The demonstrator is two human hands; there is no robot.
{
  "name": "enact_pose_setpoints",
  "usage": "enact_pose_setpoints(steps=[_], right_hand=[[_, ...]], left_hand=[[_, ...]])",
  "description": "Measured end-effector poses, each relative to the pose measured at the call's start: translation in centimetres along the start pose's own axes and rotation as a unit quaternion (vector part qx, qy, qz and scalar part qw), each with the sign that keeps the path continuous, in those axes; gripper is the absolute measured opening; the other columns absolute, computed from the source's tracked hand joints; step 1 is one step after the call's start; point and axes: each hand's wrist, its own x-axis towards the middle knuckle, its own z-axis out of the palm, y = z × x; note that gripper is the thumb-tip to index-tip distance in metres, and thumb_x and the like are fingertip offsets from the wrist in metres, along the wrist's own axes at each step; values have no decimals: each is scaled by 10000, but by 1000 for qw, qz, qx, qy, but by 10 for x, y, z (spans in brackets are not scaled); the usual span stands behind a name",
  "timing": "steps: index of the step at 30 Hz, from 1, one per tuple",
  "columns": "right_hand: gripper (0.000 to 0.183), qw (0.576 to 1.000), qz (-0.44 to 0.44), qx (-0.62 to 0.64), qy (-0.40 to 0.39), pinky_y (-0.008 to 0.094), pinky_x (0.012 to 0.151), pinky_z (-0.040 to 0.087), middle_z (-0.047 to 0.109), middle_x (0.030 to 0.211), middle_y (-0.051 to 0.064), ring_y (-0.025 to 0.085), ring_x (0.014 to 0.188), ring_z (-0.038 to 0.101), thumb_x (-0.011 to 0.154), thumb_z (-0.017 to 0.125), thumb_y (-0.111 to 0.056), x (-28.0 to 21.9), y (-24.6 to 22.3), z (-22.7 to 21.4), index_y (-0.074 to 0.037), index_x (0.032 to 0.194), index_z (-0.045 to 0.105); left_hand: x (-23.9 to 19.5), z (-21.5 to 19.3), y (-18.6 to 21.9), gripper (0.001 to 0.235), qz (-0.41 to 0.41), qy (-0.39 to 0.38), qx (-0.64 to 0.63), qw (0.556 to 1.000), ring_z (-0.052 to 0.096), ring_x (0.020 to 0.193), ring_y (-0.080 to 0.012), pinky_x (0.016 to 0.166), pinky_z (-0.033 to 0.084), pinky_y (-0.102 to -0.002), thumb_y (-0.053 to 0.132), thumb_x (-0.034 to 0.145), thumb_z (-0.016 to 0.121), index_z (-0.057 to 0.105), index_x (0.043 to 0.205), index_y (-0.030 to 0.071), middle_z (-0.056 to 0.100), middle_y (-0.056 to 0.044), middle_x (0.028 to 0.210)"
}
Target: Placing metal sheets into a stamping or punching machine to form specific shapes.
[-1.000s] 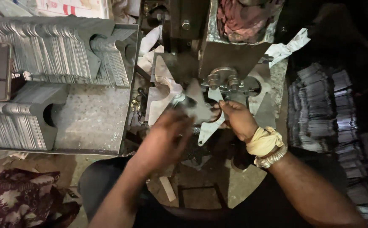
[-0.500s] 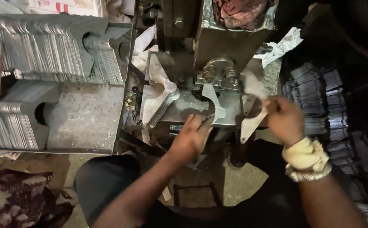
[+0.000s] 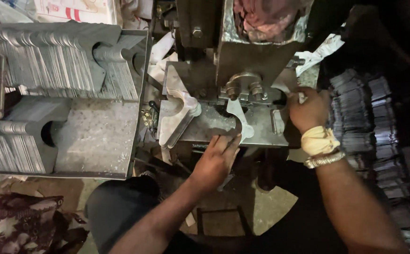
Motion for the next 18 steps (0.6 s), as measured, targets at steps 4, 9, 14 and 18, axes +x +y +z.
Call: enact_pose_setpoints(steps=[4,9,14,18], right_hand=[[264,995,38,94,10,495,838,497,579,1146,273,425,943,594,964,746,-182,-25,-47,-38,-87,1208,717],[451,962,-207,133,-118,472,1057,468,582,1369,170,394,1248,562,809,697,-34,-79,-94,-52,-92,1257,686],[555,940,-266,106,-184,498,1074,426,513,1487,194,412,1294,503,767,739,-57,-88,-115,-50,-42,1316,654],[429,922,-359,85,-120,486,1064,430,579,1435,172,389,1293,529,826,740,-130,-84,-121,-77,-59,1247,695]], left_hand=[[1,-11,6,438,-3,-15,7,1000,577,1111,-356,1004,480,-424,64,950,647,614,1370,-57,622,-204,1214],[1,-13,6,378,30,35,2,999,587,1101,-347,999,494,-429,89,948,671,645,1304,-33,644,-179,1207],[-5,-3,-4,359,58,38,37,997,589,1097,-354,952,499,-454,130,899,716,678,1224,-19,640,-181,1209],[-5,-24,10,304,84,57,30,994,642,1091,-325,992,527,-451,181,911,722,685,1172,28,674,-147,1198]])
